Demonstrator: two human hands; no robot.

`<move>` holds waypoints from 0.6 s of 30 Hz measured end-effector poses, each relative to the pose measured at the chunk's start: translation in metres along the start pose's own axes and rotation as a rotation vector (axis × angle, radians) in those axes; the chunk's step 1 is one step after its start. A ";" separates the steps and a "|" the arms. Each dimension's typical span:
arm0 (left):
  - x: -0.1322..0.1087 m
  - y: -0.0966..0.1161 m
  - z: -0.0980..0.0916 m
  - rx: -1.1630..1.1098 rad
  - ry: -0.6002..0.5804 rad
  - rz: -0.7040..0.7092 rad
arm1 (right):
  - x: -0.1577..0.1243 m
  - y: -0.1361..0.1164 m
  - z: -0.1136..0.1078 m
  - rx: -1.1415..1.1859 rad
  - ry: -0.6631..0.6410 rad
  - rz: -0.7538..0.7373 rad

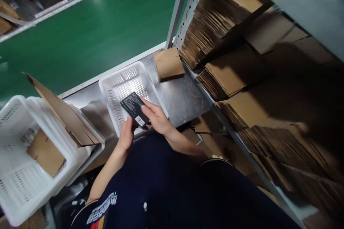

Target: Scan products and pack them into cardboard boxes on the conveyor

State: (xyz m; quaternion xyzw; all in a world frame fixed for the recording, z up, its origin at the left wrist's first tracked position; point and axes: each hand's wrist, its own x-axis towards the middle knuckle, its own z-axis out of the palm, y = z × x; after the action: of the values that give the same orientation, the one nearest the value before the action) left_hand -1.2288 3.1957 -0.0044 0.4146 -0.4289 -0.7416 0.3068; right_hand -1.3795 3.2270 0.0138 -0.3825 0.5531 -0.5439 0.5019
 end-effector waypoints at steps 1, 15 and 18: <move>-0.001 0.000 -0.006 0.108 -0.018 0.073 | 0.000 -0.001 -0.002 0.010 0.034 -0.023; -0.015 0.033 -0.008 0.318 -0.106 0.546 | -0.014 -0.028 -0.030 0.062 -0.011 -0.052; -0.018 0.031 -0.007 0.295 -0.118 0.594 | -0.016 -0.025 -0.032 0.077 -0.036 -0.081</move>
State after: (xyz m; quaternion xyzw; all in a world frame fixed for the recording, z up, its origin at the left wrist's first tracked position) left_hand -1.2113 3.1937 0.0279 0.2678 -0.6509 -0.5724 0.4207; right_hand -1.4104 3.2465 0.0380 -0.3945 0.5069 -0.5777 0.5037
